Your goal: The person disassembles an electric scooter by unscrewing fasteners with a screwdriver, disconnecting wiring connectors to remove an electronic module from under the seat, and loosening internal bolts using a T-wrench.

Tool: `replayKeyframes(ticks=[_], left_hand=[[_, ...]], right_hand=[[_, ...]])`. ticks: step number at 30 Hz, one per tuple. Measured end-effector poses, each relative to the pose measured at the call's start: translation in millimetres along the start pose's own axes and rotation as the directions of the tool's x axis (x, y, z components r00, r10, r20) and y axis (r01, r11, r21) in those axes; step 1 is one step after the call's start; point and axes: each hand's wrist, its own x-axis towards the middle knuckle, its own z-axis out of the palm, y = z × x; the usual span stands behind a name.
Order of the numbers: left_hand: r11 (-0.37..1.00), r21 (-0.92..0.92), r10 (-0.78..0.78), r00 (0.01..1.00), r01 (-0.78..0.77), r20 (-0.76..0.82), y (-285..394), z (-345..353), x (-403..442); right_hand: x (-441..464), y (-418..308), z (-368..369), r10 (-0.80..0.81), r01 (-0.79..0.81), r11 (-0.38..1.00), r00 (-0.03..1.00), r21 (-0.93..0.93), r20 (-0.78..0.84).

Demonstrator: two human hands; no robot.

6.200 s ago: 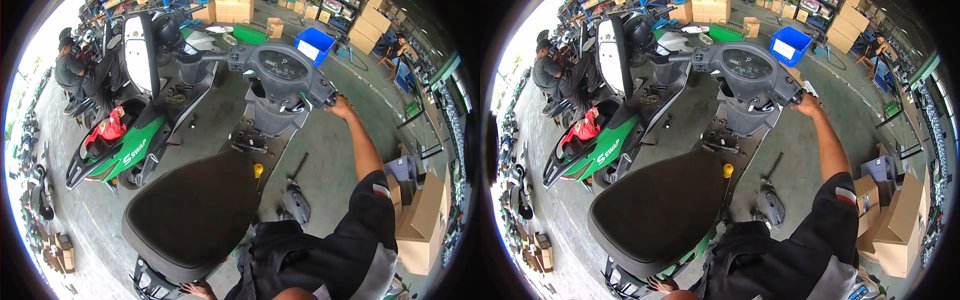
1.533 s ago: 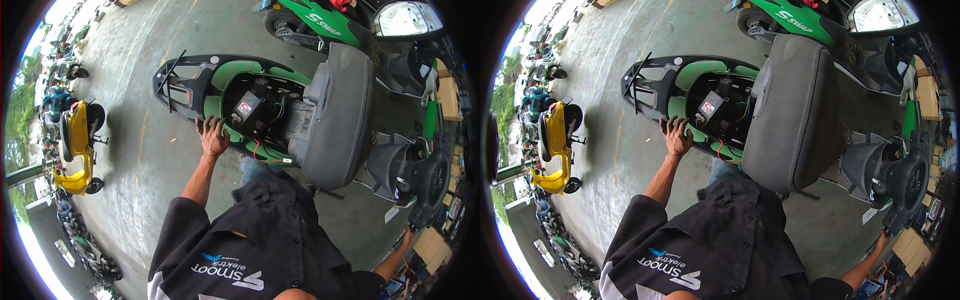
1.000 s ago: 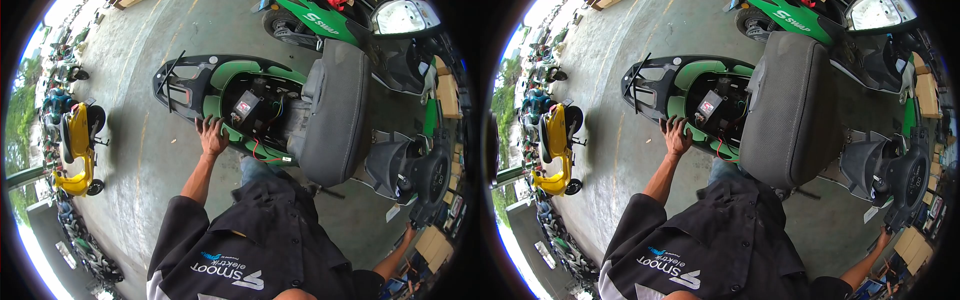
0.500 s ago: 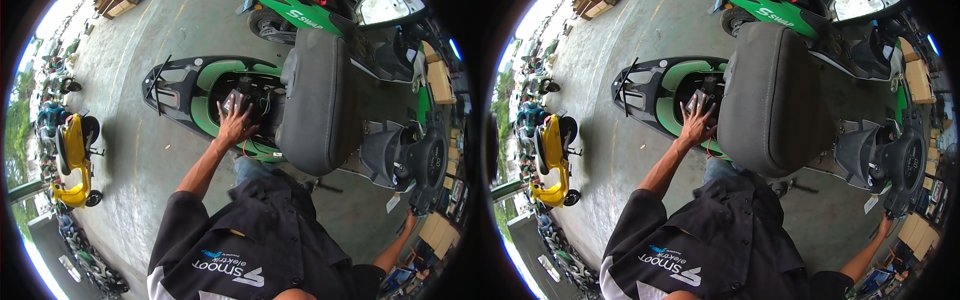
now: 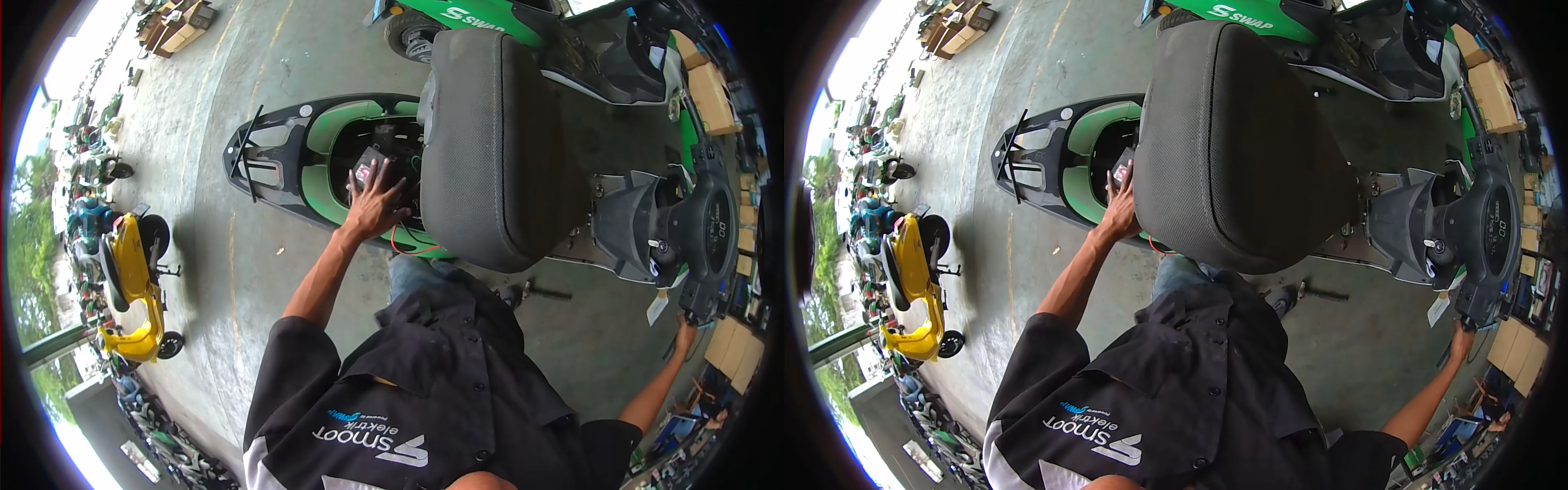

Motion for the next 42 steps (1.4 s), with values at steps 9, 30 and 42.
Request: replayKeyframes(ticks=[9, 30, 42], left_hand=[[0.946, -0.323, -0.147, 0.906, 0.012, -0.398, -58.2, 64.8, -59.0], [0.991, -0.134, -0.043, 0.973, 0.012, -0.225, -41.2, 42.4, -69.7], [0.988, 0.013, 0.157, 0.979, -0.157, -0.128, -48.2, 39.0, -75.4]], right_hand=[[-33.7, -24.7, 7.7, 0.002, -0.01, 0.998, 0.99, -0.056, -0.138], [-109.0, -136.4, -21.8, 0.292, -0.312, 0.943, 0.943, -0.117, -0.16], [-116.1, -145.9, -24.1, 0.296, -0.323, 0.936, 0.937, -0.139, -0.183]])
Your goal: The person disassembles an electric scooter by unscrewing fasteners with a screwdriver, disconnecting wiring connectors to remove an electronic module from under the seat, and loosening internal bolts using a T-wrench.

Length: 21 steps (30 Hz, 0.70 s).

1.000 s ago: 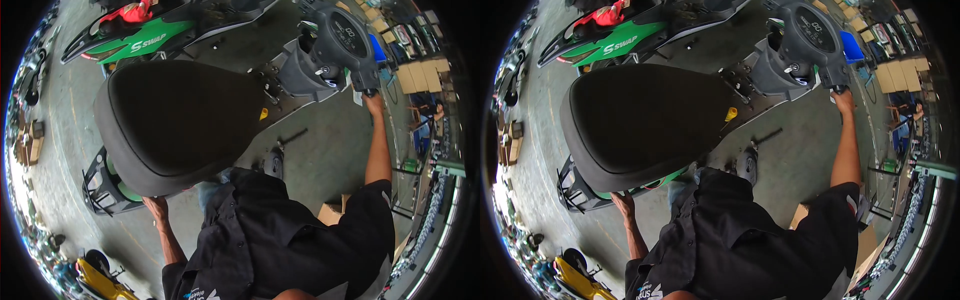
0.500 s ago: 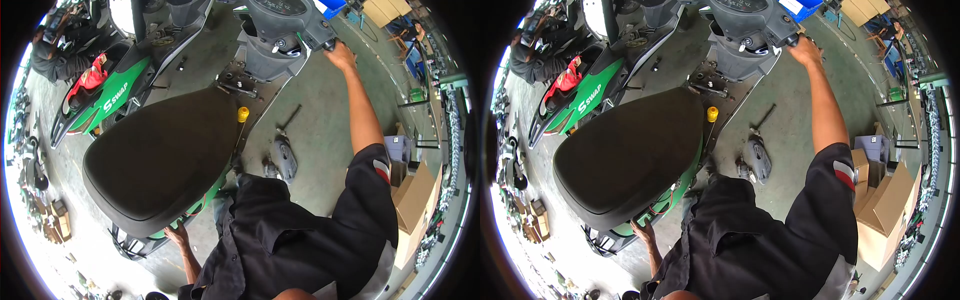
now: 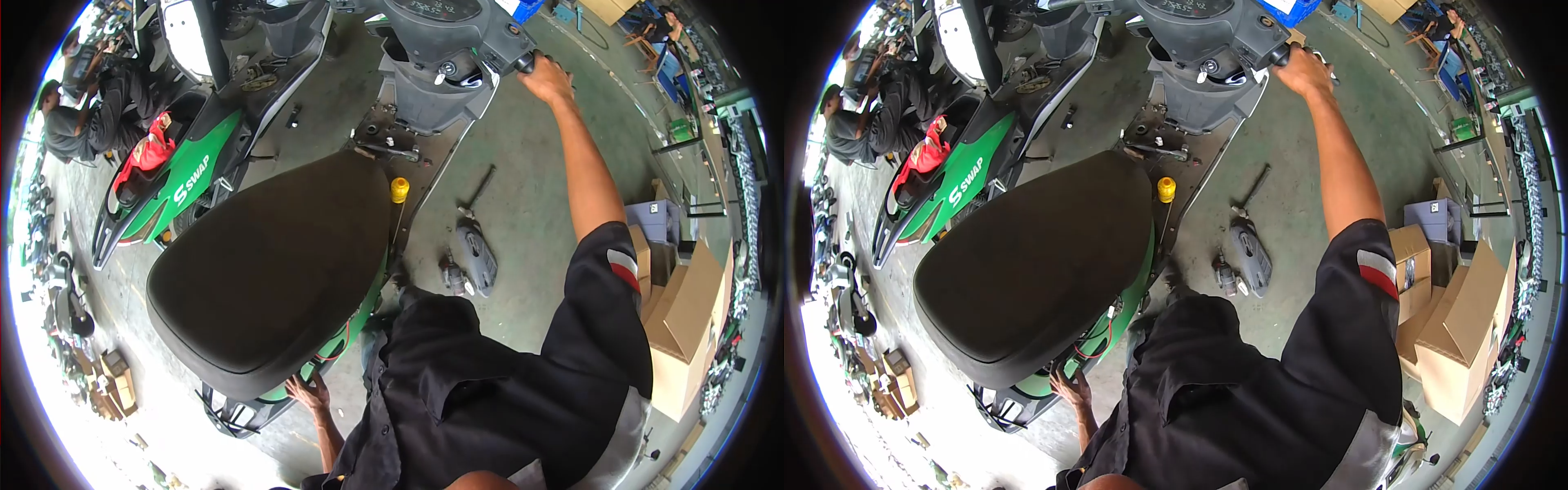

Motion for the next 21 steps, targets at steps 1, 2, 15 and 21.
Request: replayKeyframes(ticks=[1, 2, 15, 21], left_hand=[[1.0, 0.012, 0.001, 1.0, -0.001, -0.007, -1.8, 1.5, -0.3], [1.0, 0.024, 0.002, 1.0, -0.002, -0.014, -3.8, 2.3, 0.0], [0.932, -0.33, -0.092, 0.978, 0.152, 0.188, 6.9, -39.7, 6.7], [0.886, -0.425, -0.167, 0.982, 0.188, 0.085, 22.9, -61.0, -12.4]], right_hand=[[-3.1, 0.6, 4.2, 0.011, -0.011, 1.0, 1.0, 0.002, 0.005], [-5.6, 1.2, 9.8, -0.009, 0.008, 1.0, 0.996, -0.017, -0.091], [-127.2, -40.3, 129.5, -0.033, 0.38, 0.781, 0.818, 0.496, -0.574], [-249.6, -80.0, 396.2, -0.144, -0.075, 0.684, 0.961, 0.726, 0.236]])
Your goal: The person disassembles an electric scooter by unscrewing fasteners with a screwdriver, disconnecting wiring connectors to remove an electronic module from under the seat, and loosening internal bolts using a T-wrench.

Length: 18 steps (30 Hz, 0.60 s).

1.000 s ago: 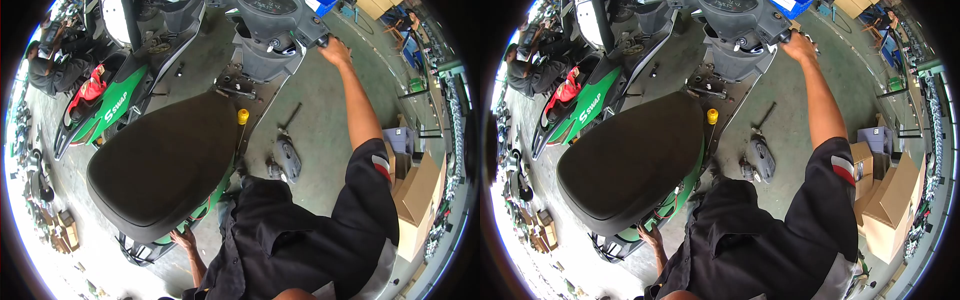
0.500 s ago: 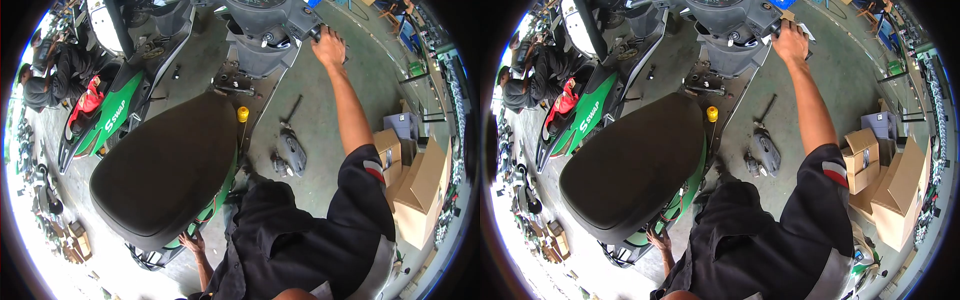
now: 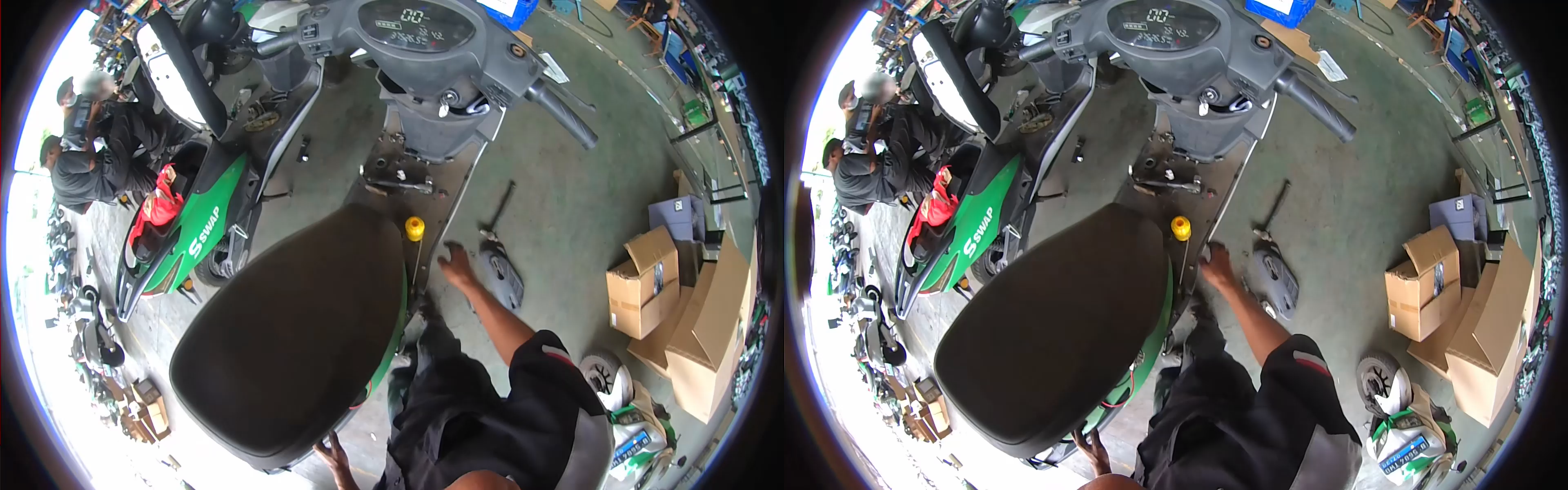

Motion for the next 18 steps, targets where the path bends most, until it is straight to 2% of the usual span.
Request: replayKeyframes(ticks=[1, 2, 3, 4, 5, 6, 7, 9, 10, 11, 13, 14, 15, 17, 18], left_hand=[[0.999, -0.049, -0.009, 1.0, 0.009, -0.006, 3.3, -1.3, -7.7], [0.995, 0.081, 0.063, 0.996, -0.057, -0.063, -17.1, -1.2, -16.9], [0.995, 0.028, 0.093, 0.992, -0.091, -0.087, -48.9, -1.4, -25.7], [0.994, 0.103, 0.023, 1.0, -0.021, -0.012, -57.9, -10.0, -33.2], [0.969, 0.249, -0.015, 1.0, 0.01, 0.016, -57.1, -15.9, -39.7], [0.965, 0.26, -0.021, 1.0, 0.02, 0.002, -53.3, -23.3, -52.4], [0.958, 0.278, -0.075, 0.997, 0.067, 0.018, -44.9, -28.3, -67.8], [0.939, 0.305, -0.184, 0.982, 0.161, 0.047, -25.3, -35.4, -95.8], [0.927, 0.313, -0.237, 0.97, 0.207, 0.061, -25.5, -33.5, -102.6], [0.913, 0.322, -0.287, 0.955, 0.248, 0.078, -23.7, -34.5, -113.7], [0.887, 0.344, -0.359, 0.928, 0.307, 0.096, -23.9, -34.3, -128.7], [0.877, 0.35, -0.385, 0.917, 0.329, 0.103, -24.9, -33.1, -133.7], [0.867, 0.358, -0.409, 0.906, 0.347, 0.111, -23.2, -31.6, -137.2], [0.853, 0.364, -0.442, 0.889, 0.373, 0.124, -22.9, -29.5, -144.1], [0.848, 0.367, -0.453, 0.882, 0.382, 0.128, -23.6, -29.4, -147.9]], right_hand=[[-11.2, 5.1, 23.4, 0.088, -0.09, 0.995, 0.996, 0.036, 0.033], [-17.8, 12.6, 44.4, 0.167, -0.17, 0.985, 0.979, 0.016, 0.121], [-22.2, 18.0, 61.3, 0.247, -0.251, 0.968, 0.946, -0.012, 0.21], [-20.7, 19.0, 72.7, 0.242, -0.248, 0.969, 0.946, -0.003, 0.217], [-19.3, 19.0, 84.8, 0.307, -0.32, 0.947, 0.914, 0.008, 0.267], [-21.0, 20.2, 98.1, 0.367, -0.391, 0.92, 0.873, 0.013, 0.321], [-17.0, 38.0, 126.2, 0.357, -0.385, 0.923, 0.871, 0.019, 0.337], [-6.7, 84.5, 195.1, 0.386, -0.453, 0.863, 0.876, 0.222, 0.288], [-3.9, 82.2, 202.2, 0.348, -0.374, 0.919, 0.919, 0.122, 0.186], [-0.6, 78.6, 210.0, 0.351, -0.379, 0.917, 0.915, 0.126, 0.198], [10.5, 83.6, 229.0, 0.118, -0.149, 0.983, 0.961, 0.108, 0.251], [8.9, 89.8, 230.1, 0.278, -0.345, 0.931, 0.883, 0.122, 0.377], [9.6, 98.9, 237.6, 0.275, -0.343, 0.931, 0.884, 0.123, 0.379], [7.6, 125.7, 257.0, 0.171, -0.21, 0.976, 0.906, 0.06, 0.388], [2.9, 115.6, 242.3, 0.209, -0.254, 0.964, 0.903, 0.074, 0.376]])
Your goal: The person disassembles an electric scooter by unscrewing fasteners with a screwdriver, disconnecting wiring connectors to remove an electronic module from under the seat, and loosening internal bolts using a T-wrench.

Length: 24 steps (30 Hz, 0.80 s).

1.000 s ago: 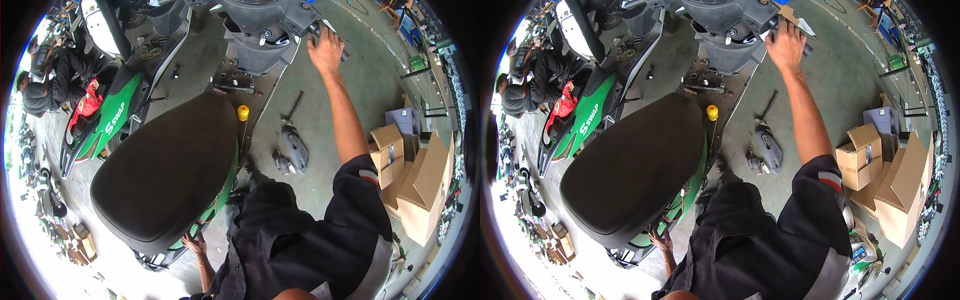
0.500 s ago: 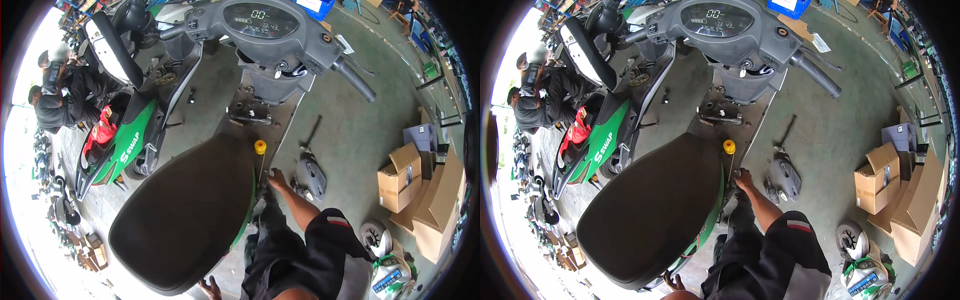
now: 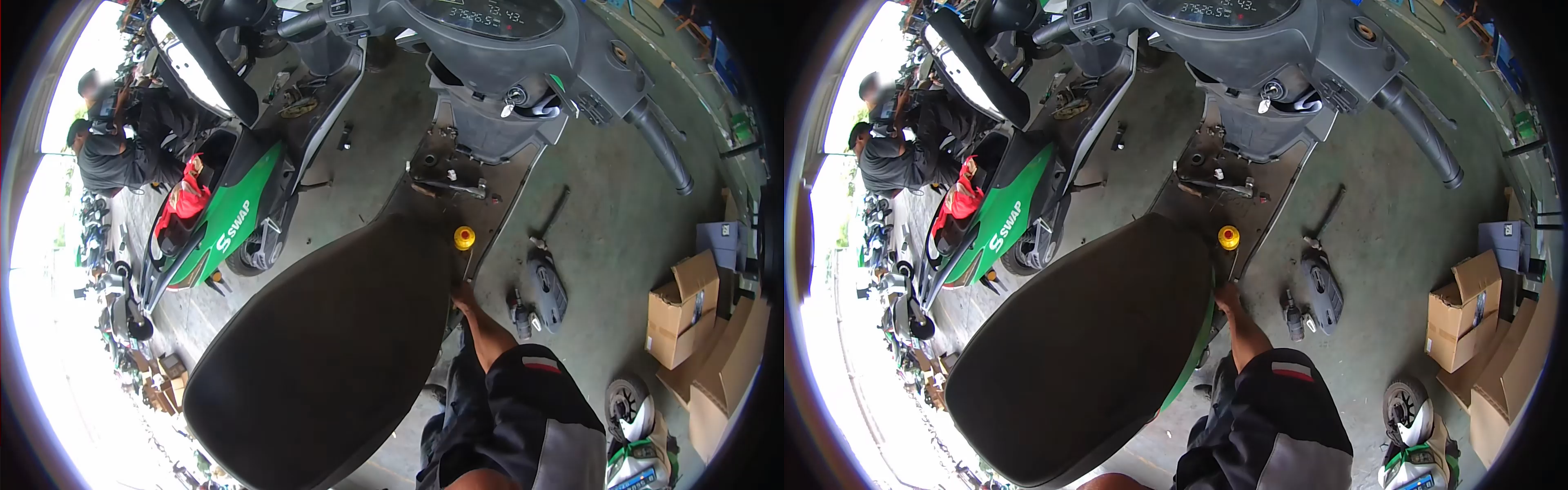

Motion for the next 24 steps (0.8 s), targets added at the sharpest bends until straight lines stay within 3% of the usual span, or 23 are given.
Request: replayKeyframes(ticks=[3, 4, 5, 9, 10, 11, 12, 13, 14, 15, 18, 19, 22, 24], left_hand=[[1.0, 0.0, -0.006, 0.999, 0.006, 0.033, -5.0, 7.2, -1.7], [1.0, -0.005, -0.005, 0.999, 0.005, 0.038, -7.8, 8.7, 0.1], [1.0, -0.009, -0.003, 0.999, 0.004, 0.042, -11.0, 10.7, -0.1], [0.999, -0.028, 0.03, 0.997, -0.028, 0.07, -25.3, 14.1, 14.2], [0.997, -0.077, 0.033, 0.995, -0.025, 0.096, -24.2, 11.2, 25.1], [0.985, -0.153, -0.056, 0.99, 0.075, 0.128, 10.0, -2.7, 27.7], [0.986, -0.16, 0.069, 0.988, -0.047, 0.14, -23.0, 6.5, 56.8], [0.973, -0.169, 0.179, 0.973, -0.154, 0.143, -55.1, 18.2, 73.3], [0.962, -0.271, 0.053, 0.997, -0.038, 0.049, 15.1, -2.3, 47.4], [0.937, -0.292, 0.187, 0.982, -0.19, -0.039, 28.0, -3.7, 48.6], [0.912, -0.391, 0.14, 0.99, -0.127, 0.007, 38.7, -4.0, 64.0], [0.89, -0.417, 0.173, 0.983, -0.183, -0.062, 61.6, -13.4, 62.8], [0.889, -0.401, 0.206, 0.976, -0.219, -0.075, 53.1, -14.7, 67.2], [0.847, -0.443, 0.274, 0.956, -0.293, -0.109, 63.6, -25.3, 90.5]], right_hand=[[-47.9, -45.6, -34.3, 0.141, -0.122, 0.984, 0.98, 0.134, -0.143], [-56.7, -46.6, -36.0, 0.141, -0.114, 0.981, 0.973, 0.154, -0.181], [-65.7, -47.8, -38.0, -0.002, 0.037, 0.994, 0.946, 0.103, -0.325], [-103.8, -47.8, -61.1, 0.026, 0.018, 0.988, 0.956, 0.15, -0.291], [-112.5, -44.8, -64.7, -0.022, 0.075, 0.986, 0.944, 0.15, -0.33], [-118.1, -40.4, -70.5, -0.07, 0.132, 0.98, 0.928, 0.146, -0.367], [-119.5, -32.6, -77.6, -0.08, 0.139, 0.981, 0.928, 0.137, -0.364], [-121.0, -25.1, -84.1, -0.186, 0.225, 0.974, 0.884, 0.042, -0.428], [-125.0, -12.2, -83.5, -0.299, 0.309, 0.95, 0.839, -0.054, -0.454], [-129.8, -1.8, -84.7, -0.469, 0.26, 0.861, 0.738, -0.438, -0.484], [-131.6, 11.4, -107.1, -0.074, 0.113, 0.992, 0.872, 0.051, -0.483], [-147.6, -16.8, -117.9, 0.187, 0.057, 0.848, 0.898, 0.528, -0.397], [-148.5, -4.7, -137.7, 0.055, 0.076, 0.884, 0.963, 0.461, -0.264], [-144.2, 16.5, -152.3, 0.396, -0.277, 0.489, 0.915, 0.827, 0.072]])
